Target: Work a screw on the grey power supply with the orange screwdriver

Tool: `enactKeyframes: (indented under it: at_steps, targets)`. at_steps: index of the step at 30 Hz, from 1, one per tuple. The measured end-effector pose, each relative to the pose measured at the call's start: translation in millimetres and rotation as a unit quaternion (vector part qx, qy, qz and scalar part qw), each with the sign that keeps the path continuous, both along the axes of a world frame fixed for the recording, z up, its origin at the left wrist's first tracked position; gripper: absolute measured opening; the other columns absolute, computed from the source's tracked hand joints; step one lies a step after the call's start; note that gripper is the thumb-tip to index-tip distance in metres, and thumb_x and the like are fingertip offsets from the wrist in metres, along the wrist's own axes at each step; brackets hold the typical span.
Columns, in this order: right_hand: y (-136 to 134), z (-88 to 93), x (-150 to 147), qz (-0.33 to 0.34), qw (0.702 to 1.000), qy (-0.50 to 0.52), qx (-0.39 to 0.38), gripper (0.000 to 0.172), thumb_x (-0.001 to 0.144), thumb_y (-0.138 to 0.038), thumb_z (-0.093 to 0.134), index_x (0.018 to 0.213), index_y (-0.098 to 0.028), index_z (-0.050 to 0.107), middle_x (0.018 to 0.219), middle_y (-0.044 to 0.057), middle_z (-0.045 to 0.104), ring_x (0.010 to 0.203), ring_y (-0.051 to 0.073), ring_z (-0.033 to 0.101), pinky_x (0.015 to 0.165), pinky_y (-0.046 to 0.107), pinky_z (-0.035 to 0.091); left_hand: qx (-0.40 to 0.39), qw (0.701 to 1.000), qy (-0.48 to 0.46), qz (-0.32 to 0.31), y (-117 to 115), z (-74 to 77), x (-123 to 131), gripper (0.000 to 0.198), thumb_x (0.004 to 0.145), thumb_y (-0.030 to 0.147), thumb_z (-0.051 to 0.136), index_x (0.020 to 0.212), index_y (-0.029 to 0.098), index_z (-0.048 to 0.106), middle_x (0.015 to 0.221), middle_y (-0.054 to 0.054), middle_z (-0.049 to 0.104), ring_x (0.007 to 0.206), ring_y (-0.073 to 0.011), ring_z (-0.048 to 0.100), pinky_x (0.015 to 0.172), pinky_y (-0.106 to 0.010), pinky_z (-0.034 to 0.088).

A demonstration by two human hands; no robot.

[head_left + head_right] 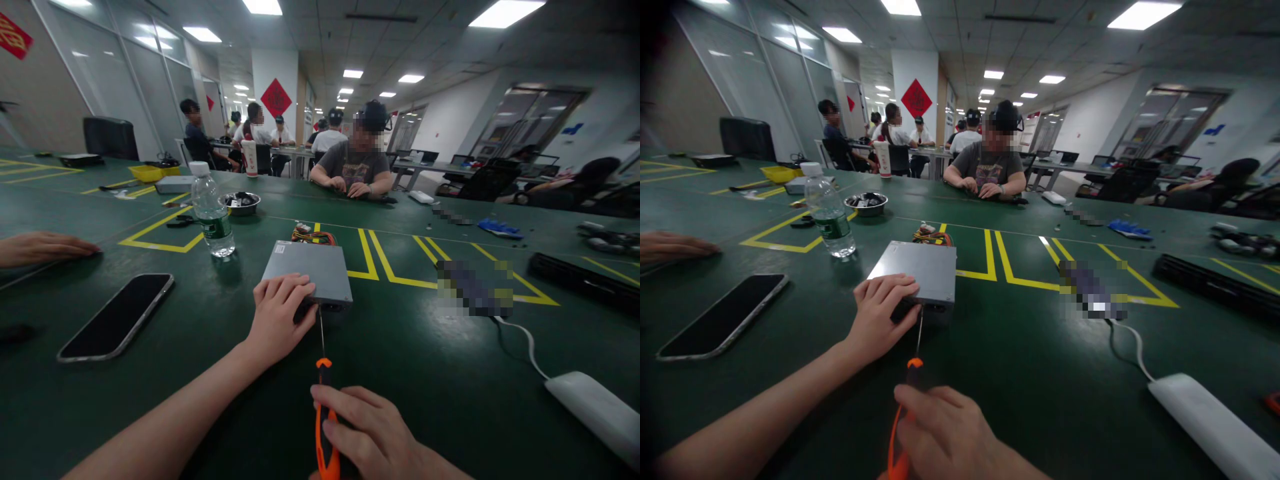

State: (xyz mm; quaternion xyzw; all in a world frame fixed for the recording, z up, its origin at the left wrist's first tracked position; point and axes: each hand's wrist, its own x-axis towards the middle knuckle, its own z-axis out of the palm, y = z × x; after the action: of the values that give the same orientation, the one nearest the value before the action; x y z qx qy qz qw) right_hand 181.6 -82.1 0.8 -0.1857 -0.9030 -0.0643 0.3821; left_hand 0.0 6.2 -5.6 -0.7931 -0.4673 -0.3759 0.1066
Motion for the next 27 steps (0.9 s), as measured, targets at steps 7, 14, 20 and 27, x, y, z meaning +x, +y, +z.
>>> enactKeyframes:
  at_steps: [7,14,20,27]
  targets:
    - [-1,4.2,0,-0.004,0.996,-0.089,-0.019,0.032,0.098,-0.030,0.027,0.108,-0.014,0.053,0.101,0.013,0.065,0.086,0.015,0.064,0.074,0.025,0.052,0.007,1.000,0.002,0.004,-1,-0.1,0,0.022,0.081,0.029,0.054,0.103,0.026,0.055,0.114,-0.003,0.062,0.108,-0.0228,0.050,0.087,-0.041,0.028]
    - [-2,-4.2,5,-0.008,0.999,-0.046,-0.018,0.032,0.097,-0.033,0.031,0.095,-0.011,0.054,0.100,0.015,0.065,0.087,0.015,0.064,0.077,0.024,0.051,0.011,1.000,0.003,0.000,0,1.2,0,0.022,0.081,0.029,0.054,0.103,0.026,0.055,0.113,-0.003,0.062,0.108,-0.0229,0.051,0.086,-0.042,0.028]
    - [-2,4.9,4,-0.006,0.994,-0.091,-0.055,0.035,0.098,-0.032,0.027,0.106,-0.013,0.056,0.103,0.013,0.064,0.086,0.014,0.064,0.077,0.024,0.051,0.008,1.000,0.003,0.005,0,0.5,0,0.022,0.082,0.029,0.054,0.103,0.026,0.054,0.113,-0.003,0.062,0.108,-0.0230,0.050,0.087,-0.042,0.028]
    - [-3,17.4,15,0.006,0.995,-0.094,-0.034,0.028,0.096,-0.029,0.036,0.102,-0.014,0.059,0.106,0.010,0.065,0.087,0.013,0.064,0.080,0.023,0.051,0.013,1.000,0.003,0.005,1,0.3,1,0.023,0.081,0.028,0.054,0.103,0.026,0.054,0.112,-0.002,0.062,0.108,-0.0229,0.051,0.087,-0.042,0.028]
